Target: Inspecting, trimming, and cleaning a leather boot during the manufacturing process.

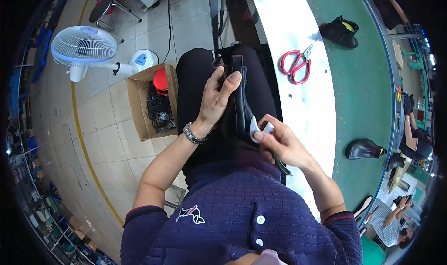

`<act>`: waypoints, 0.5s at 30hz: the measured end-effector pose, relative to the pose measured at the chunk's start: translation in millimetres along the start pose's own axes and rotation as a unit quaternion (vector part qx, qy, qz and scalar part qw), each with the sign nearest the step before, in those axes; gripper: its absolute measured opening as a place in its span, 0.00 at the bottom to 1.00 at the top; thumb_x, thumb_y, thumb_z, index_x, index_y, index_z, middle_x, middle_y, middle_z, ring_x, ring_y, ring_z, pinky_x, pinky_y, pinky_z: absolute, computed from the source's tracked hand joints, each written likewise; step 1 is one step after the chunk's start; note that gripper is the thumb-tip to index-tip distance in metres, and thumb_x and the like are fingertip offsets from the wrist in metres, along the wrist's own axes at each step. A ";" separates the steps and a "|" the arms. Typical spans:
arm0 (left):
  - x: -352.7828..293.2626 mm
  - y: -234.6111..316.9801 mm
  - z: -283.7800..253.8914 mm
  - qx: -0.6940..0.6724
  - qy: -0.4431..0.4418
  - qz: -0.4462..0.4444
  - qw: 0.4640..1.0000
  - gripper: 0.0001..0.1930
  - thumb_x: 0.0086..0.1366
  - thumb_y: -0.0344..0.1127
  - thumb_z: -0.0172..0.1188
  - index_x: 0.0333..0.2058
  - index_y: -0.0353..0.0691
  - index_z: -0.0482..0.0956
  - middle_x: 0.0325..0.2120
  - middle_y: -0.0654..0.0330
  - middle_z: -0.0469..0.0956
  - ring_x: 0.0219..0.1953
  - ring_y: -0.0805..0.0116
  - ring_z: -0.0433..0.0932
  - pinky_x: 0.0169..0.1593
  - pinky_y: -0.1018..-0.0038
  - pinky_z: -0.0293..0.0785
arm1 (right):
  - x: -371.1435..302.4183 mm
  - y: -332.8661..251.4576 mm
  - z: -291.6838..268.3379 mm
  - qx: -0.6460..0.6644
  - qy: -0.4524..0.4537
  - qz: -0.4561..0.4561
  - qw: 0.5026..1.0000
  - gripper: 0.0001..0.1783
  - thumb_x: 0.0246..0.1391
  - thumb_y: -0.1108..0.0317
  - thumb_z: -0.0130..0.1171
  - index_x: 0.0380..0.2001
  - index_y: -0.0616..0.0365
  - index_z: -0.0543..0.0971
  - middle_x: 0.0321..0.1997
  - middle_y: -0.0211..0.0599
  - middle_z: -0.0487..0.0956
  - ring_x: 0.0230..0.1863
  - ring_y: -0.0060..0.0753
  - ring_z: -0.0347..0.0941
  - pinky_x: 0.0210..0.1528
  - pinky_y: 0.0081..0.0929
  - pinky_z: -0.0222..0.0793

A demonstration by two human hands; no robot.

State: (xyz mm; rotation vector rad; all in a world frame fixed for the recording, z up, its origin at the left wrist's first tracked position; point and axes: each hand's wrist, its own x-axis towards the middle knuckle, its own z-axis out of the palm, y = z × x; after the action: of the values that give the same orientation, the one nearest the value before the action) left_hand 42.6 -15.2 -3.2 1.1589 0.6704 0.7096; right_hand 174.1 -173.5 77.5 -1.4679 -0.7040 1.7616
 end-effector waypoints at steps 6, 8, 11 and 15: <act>-13.3 7.6 7.0 0.119 -0.019 0.000 0.993 0.21 0.63 0.54 0.58 0.33 0.39 0.73 0.26 0.62 0.67 0.33 0.70 0.64 0.41 0.73 0.62 | 5.7 -23.3 -12.5 0.030 -0.054 0.050 0.997 0.16 0.63 0.54 0.52 0.35 0.58 0.68 0.15 0.26 0.66 0.14 0.17 0.64 0.15 0.17 0.58; -17.5 7.2 9.9 0.137 -0.015 0.003 0.990 0.23 0.62 0.56 0.57 0.35 0.39 0.73 0.29 0.62 0.67 0.34 0.69 0.64 0.41 0.72 0.62 | 5.4 -28.4 -17.5 0.011 -0.106 0.065 0.992 0.17 0.64 0.54 0.52 0.34 0.58 0.68 0.14 0.25 0.65 0.15 0.17 0.64 0.15 0.18 0.58; -19.5 7.3 9.0 0.145 -0.012 -0.007 0.989 0.25 0.61 0.58 0.58 0.36 0.39 0.72 0.29 0.61 0.67 0.35 0.68 0.64 0.42 0.71 0.62 | 2.7 -48.1 -14.9 -0.146 -0.079 0.063 0.984 0.18 0.63 0.54 0.52 0.35 0.61 0.68 0.13 0.32 0.70 0.13 0.22 0.68 0.15 0.23 0.60; -7.0 2.5 3.0 0.155 -0.039 0.020 0.987 0.22 0.65 0.56 0.55 0.33 0.39 0.71 0.26 0.65 0.66 0.34 0.74 0.62 0.39 0.74 0.61 | 2.6 -51.0 -15.3 -0.296 -0.012 0.015 0.955 0.18 0.63 0.57 0.54 0.38 0.63 0.67 0.13 0.36 0.72 0.13 0.22 0.68 0.16 0.22 0.60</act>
State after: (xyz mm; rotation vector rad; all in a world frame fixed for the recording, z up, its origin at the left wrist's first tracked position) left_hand 40.3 -21.8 0.6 1.4832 0.7083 0.6031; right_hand 198.3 -142.1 113.1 -1.8452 -1.3099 1.6672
